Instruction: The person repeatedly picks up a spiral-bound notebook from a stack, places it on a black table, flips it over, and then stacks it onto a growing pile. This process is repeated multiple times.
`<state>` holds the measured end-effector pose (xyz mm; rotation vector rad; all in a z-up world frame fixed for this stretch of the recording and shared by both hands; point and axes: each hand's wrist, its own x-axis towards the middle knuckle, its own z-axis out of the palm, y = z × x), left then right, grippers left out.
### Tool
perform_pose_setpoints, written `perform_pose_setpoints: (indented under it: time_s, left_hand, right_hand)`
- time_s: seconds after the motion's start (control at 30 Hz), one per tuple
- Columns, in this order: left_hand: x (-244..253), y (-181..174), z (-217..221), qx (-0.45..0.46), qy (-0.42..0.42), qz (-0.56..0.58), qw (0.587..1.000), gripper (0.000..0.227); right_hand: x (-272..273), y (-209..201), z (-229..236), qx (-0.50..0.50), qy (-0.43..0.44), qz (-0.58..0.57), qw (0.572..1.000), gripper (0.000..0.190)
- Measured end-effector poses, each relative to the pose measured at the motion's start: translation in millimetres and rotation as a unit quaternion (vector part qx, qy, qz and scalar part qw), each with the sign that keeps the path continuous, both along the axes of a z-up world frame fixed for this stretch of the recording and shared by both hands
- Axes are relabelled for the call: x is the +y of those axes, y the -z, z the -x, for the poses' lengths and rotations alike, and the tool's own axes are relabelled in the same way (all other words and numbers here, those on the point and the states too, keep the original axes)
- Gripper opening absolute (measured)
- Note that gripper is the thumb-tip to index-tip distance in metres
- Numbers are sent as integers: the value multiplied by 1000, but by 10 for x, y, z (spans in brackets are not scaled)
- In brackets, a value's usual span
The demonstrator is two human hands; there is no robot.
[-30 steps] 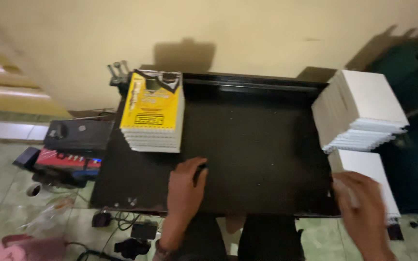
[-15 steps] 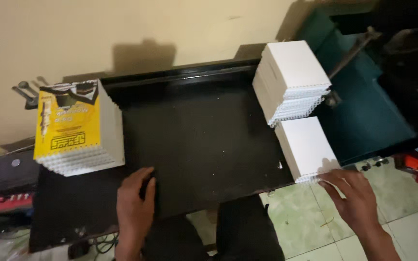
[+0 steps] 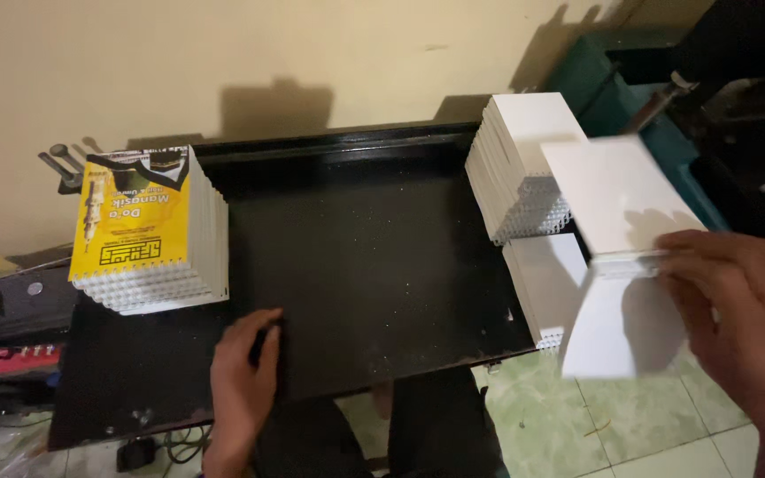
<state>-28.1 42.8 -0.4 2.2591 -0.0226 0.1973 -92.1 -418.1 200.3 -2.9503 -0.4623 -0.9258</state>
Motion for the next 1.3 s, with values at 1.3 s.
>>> perform_pose_setpoints:
  time_s: [1.3]
  left_hand:
    - [-729, 99, 45, 86, 108, 373, 917, 56]
  right_hand:
    - [1538, 518, -1140, 227, -233, -171, 930, 33]
